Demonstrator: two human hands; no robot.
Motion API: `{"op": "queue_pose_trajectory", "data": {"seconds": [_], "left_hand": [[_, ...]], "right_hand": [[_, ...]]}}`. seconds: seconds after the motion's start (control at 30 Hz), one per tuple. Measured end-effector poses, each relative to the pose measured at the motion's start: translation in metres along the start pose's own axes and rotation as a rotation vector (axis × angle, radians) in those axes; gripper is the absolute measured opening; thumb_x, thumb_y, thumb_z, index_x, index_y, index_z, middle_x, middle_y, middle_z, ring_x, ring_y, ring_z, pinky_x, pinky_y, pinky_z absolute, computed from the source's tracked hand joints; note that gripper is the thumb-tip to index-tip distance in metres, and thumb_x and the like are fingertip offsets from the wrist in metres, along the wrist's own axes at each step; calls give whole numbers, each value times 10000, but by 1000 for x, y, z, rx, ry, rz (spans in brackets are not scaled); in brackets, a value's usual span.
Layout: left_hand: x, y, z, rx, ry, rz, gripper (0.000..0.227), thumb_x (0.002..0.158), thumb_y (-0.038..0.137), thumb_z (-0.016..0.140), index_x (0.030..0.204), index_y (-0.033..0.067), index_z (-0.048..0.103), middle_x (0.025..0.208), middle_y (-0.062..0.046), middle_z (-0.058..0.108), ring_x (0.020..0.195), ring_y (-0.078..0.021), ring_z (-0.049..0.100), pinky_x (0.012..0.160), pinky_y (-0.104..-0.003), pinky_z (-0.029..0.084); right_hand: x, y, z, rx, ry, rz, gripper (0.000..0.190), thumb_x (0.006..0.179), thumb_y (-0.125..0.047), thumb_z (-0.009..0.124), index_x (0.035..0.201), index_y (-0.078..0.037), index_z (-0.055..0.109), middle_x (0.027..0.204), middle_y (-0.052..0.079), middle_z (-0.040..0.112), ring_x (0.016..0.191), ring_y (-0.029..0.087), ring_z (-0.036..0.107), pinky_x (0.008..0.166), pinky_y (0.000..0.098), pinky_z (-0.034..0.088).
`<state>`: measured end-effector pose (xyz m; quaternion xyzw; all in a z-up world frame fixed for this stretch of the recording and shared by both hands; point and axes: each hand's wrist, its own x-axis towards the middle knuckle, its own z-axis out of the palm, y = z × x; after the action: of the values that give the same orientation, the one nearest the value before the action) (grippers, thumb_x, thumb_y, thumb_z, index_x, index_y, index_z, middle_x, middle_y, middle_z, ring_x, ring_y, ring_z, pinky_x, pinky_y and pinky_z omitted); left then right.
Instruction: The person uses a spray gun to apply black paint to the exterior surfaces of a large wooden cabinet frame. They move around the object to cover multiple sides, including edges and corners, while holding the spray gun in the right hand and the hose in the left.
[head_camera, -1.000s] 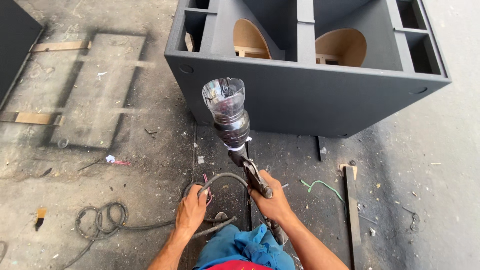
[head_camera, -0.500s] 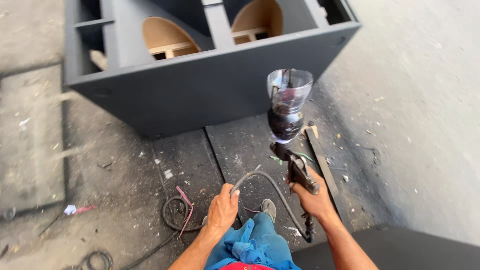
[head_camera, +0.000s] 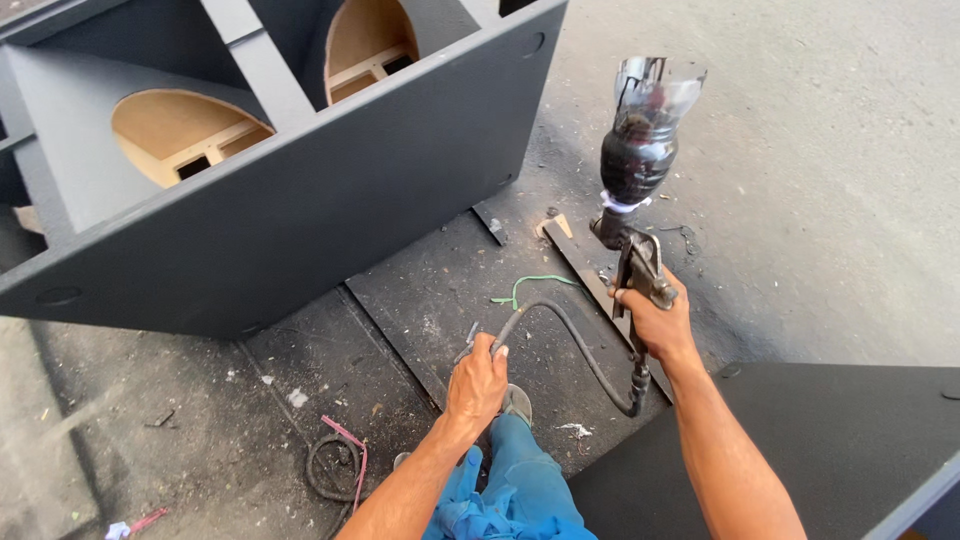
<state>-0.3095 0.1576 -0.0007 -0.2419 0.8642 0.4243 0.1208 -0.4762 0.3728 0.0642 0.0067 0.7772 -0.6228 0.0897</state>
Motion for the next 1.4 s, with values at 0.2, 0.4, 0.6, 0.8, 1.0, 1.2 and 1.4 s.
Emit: {"op": "queue_pose_trajectory", "data": {"seconds": [0.2,0.4,0.6,0.8,1.0,1.2,1.4], "left_hand": [[20,9,13,35,7,31,244,1046,340,427,1148,142,527,927,-262,744,910,-481,733,805,-593,557],[2,-22,0,-91,75,-51,185,1068,207,422,1143,102,554,939,-294,738,880,-462,757,774,-554,610],[-34,-99,-19,-61,121,-261,253,1025,301,467,1166,110,557,1005,-310,732,952,-526,715,814,-620,551],[-77,-203,-13,-51,267,-439,184,1045,326,454,1037,143,467,865,-243,708,827,-559,640,699,-638,441],[-145,-255,-31,-204,313,-666,188,1084,309,433,1070,142,517,749,-69,681,654,-283,649,570,-450,482],[-192,-314,-18,-362,411,-819,168,1104,303,472,1117,147,533,653,57,491,521,-104,427,437,-268,335],[-204,-340,-13,-270,449,-873,205,1057,349,493,1105,154,529,779,-111,711,748,-337,692,646,-473,494]], "right_hand": [[49,74,-9,-36,174,-59,259,756,-27,758,1003,-95,716,829,76,715,737,160,661,656,302,521],[10,69,19,-79,74,-90,232,770,-62,800,987,-112,733,795,57,678,729,116,576,639,265,440],[-65,117,73,-53,-140,-71,264,788,-28,796,1047,-58,755,965,144,780,875,197,691,824,366,547],[-131,127,139,-207,-389,-156,227,803,-58,660,1004,-128,737,945,19,764,825,169,678,763,331,530],[-191,151,204,-153,-664,-290,224,765,-20,602,930,-142,692,845,-14,674,750,152,630,717,317,505],[-240,150,271,-47,-935,-485,218,732,7,525,921,-88,577,867,43,612,692,194,573,599,347,477],[-261,171,299,-28,-1108,-543,106,809,5,555,901,-41,530,1025,140,630,825,291,596,763,362,495]]}}
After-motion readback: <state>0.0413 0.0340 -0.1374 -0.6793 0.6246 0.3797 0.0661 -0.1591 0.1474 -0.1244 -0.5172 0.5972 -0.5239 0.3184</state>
